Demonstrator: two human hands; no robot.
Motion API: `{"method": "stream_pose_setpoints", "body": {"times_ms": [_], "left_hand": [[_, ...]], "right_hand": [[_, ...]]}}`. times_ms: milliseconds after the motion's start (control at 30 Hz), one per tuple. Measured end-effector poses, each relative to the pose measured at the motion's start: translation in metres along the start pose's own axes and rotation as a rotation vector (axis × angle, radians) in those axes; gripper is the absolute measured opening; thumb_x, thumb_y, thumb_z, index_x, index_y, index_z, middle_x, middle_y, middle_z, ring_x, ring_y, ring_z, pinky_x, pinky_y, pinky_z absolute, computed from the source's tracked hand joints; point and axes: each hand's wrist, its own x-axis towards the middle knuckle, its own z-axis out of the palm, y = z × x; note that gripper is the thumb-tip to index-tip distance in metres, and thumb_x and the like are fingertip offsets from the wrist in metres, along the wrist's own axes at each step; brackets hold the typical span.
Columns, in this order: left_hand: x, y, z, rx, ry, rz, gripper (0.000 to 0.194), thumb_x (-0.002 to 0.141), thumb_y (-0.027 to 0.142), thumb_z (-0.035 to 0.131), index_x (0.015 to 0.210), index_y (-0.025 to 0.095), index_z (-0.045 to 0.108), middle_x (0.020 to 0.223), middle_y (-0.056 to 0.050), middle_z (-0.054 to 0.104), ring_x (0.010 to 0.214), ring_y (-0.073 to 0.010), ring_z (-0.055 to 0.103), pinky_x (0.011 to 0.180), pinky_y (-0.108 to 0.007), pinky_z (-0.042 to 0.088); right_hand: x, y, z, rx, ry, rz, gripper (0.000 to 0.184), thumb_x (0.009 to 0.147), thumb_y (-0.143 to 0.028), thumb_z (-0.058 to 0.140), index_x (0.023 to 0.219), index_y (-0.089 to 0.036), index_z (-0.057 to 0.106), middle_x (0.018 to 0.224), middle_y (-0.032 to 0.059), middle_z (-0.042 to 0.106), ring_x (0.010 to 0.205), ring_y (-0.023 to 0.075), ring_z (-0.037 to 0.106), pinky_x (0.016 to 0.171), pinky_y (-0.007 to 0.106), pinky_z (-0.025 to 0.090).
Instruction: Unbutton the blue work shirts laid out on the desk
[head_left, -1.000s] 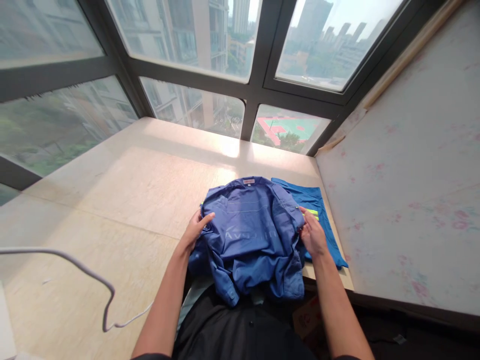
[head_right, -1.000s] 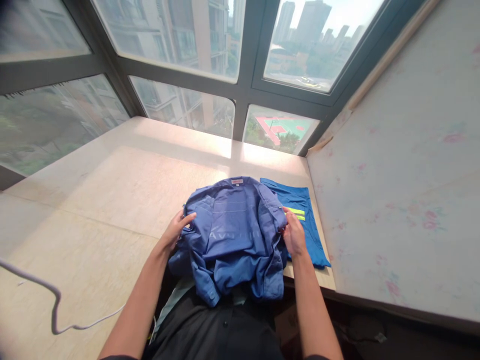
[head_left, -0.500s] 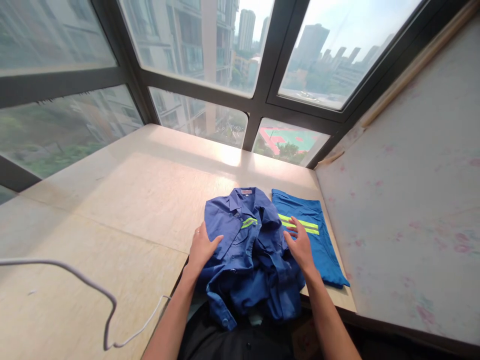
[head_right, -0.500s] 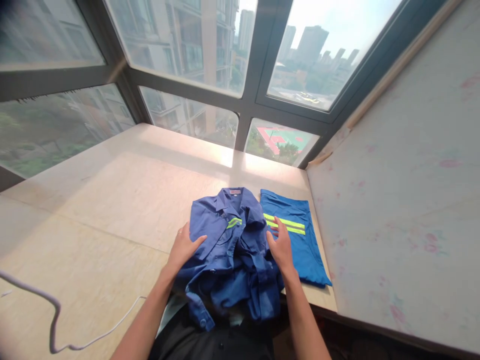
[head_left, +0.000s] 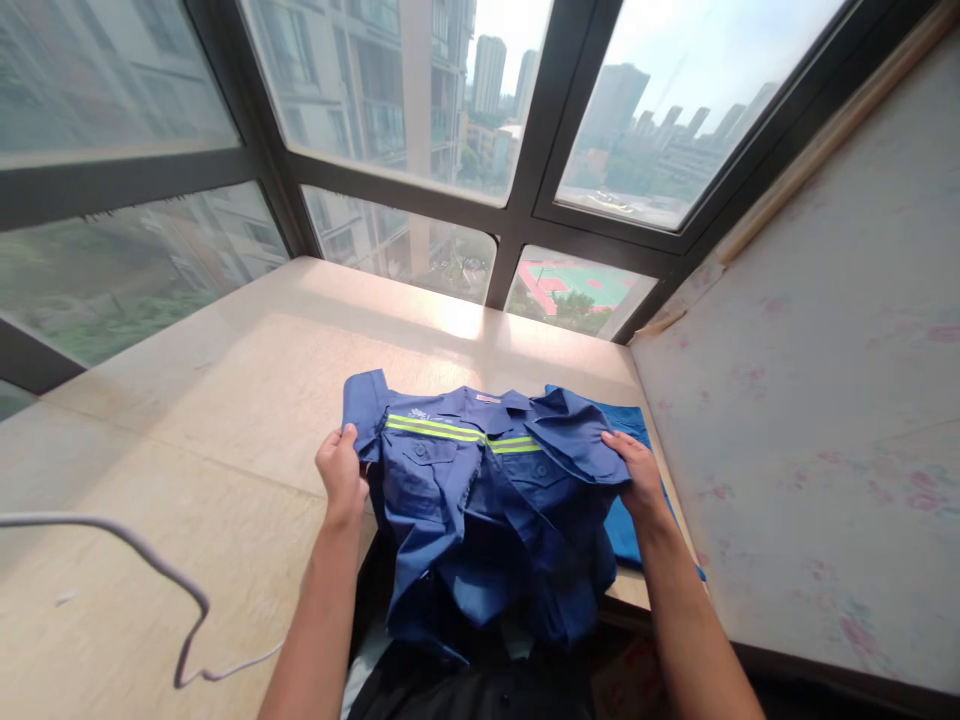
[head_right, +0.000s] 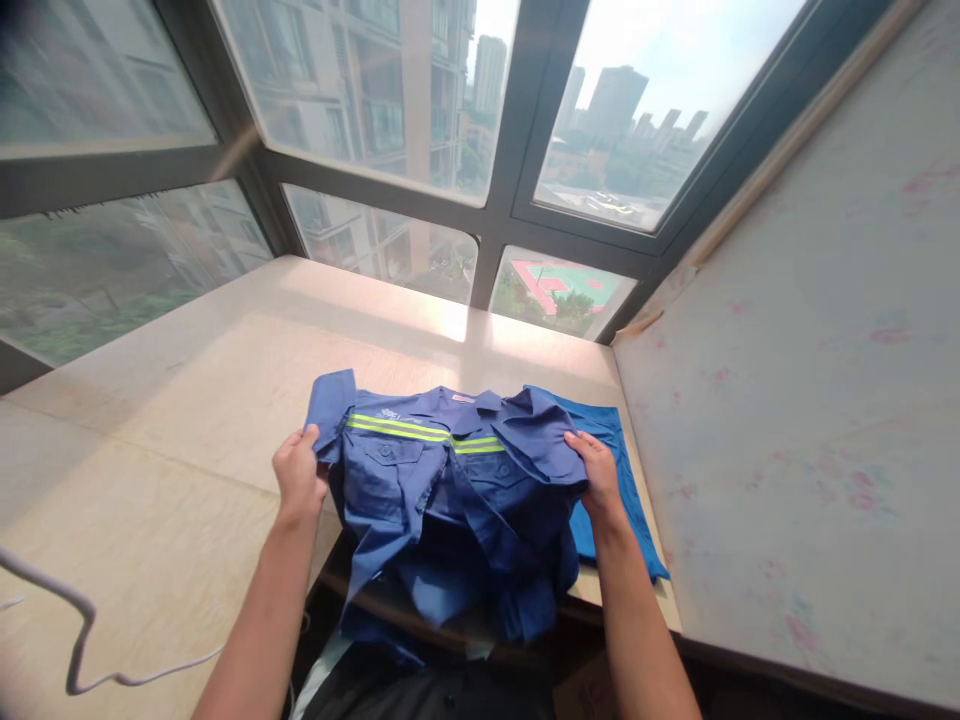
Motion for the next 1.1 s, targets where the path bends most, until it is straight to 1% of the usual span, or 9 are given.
{"method": "stream_pose_setpoints", "body": {"times_ms": [133, 267, 367, 567, 633, 733, 867, 1000, 1100], "left_hand": [[0.026, 0.043, 0.009, -0.193, 0.084, 0.004, 0.025, 0.070, 0.028, 0.068, 0.075, 0.018, 0.045, 0.064, 0.004, 0.053, 0.053, -0.0102, 0.053, 0.053, -0.023, 0.047], [0.043, 0.087, 0.023, -0.265, 0.017, 0.038, 0.016, 0.078, 0.018, 0.063, 0.081, 0.018, 0.047, 0.064, 0.003, 0.055, 0.054, -0.0114, 0.056, 0.060, -0.026, 0.051], [0.055, 0.124, 0.034, -0.275, -0.008, 0.086, 0.008, 0.084, 0.011, 0.056, 0.087, 0.016, 0.050, 0.066, 0.003, 0.056, 0.055, -0.0100, 0.054, 0.063, -0.025, 0.050], [0.068, 0.222, 0.053, -0.406, -0.230, 0.534, 0.012, 0.096, 0.004, 0.042, 0.104, 0.011, 0.047, 0.086, 0.002, 0.059, 0.076, -0.0066, 0.059, 0.087, -0.031, 0.050], [0.069, 0.253, 0.054, -0.512, -0.285, 0.691, 0.018, 0.096, 0.002, 0.034, 0.102, 0.012, 0.047, 0.089, 0.002, 0.058, 0.083, -0.0059, 0.061, 0.091, -0.028, 0.049], [0.072, 0.286, 0.050, -0.588, -0.272, 0.744, 0.026, 0.091, -0.002, 0.031, 0.091, 0.017, 0.048, 0.079, 0.003, 0.056, 0.075, -0.0068, 0.060, 0.085, -0.023, 0.050], [0.076, 0.300, 0.052, -0.452, -0.217, 0.660, 0.021, 0.094, 0.003, 0.035, 0.092, 0.018, 0.050, 0.073, 0.004, 0.057, 0.067, -0.0075, 0.058, 0.076, -0.023, 0.052], [0.080, 0.318, 0.081, -0.285, -0.133, 0.596, 0.024, 0.090, -0.005, 0.038, 0.101, 0.012, 0.050, 0.077, 0.003, 0.059, 0.059, -0.0047, 0.056, 0.073, -0.026, 0.053], [0.098, 0.361, 0.106, -0.035, -0.200, 0.608, 0.017, 0.087, -0.002, 0.044, 0.101, 0.006, 0.049, 0.080, 0.002, 0.058, 0.076, -0.0100, 0.067, 0.078, -0.034, 0.053]], "right_hand": [[0.018, -0.033, 0.017, 0.233, -0.059, 0.103, 0.024, 0.062, -0.034, 0.080, 0.078, -0.019, 0.069, 0.066, 0.0002, 0.067, 0.055, 0.0157, 0.061, 0.051, 0.027, 0.052], [0.035, -0.046, 0.060, 0.174, -0.273, 0.223, 0.016, 0.069, -0.030, 0.072, 0.066, -0.019, 0.061, 0.050, -0.0036, 0.053, 0.041, 0.0115, 0.049, 0.042, 0.026, 0.046], [0.044, -0.057, 0.098, 0.140, -0.417, 0.255, 0.014, 0.071, -0.026, 0.068, 0.065, -0.019, 0.058, 0.051, -0.0029, 0.053, 0.042, 0.0112, 0.049, 0.048, 0.028, 0.050], [0.062, -0.100, 0.160, 0.425, -0.496, -0.049, 0.007, 0.078, -0.023, 0.064, 0.085, -0.021, 0.062, 0.074, -0.0022, 0.065, 0.065, 0.0124, 0.062, 0.067, 0.026, 0.056], [0.076, -0.104, 0.174, 0.484, -0.422, -0.014, 0.006, 0.083, -0.021, 0.061, 0.089, -0.022, 0.061, 0.079, -0.0026, 0.065, 0.067, 0.0103, 0.062, 0.066, 0.022, 0.056], [0.095, -0.088, 0.188, 0.464, -0.272, 0.280, 0.008, 0.083, -0.012, 0.060, 0.083, -0.020, 0.057, 0.075, -0.0010, 0.062, 0.061, 0.0092, 0.060, 0.057, 0.017, 0.053], [0.092, -0.041, 0.185, 0.395, -0.207, 0.475, 0.008, 0.088, -0.013, 0.051, 0.087, -0.019, 0.055, 0.082, 0.0057, 0.062, 0.075, 0.0146, 0.066, 0.063, 0.022, 0.058], [0.062, 0.002, 0.163, 0.345, -0.205, 0.609, 0.013, 0.087, -0.010, 0.047, 0.086, -0.020, 0.056, 0.084, 0.0068, 0.064, 0.077, 0.0154, 0.067, 0.064, 0.024, 0.057], [0.039, 0.024, 0.144, 0.330, -0.261, 0.643, 0.014, 0.083, -0.008, 0.051, 0.086, -0.019, 0.059, 0.083, 0.0071, 0.068, 0.072, 0.0163, 0.068, 0.062, 0.027, 0.056]]}}
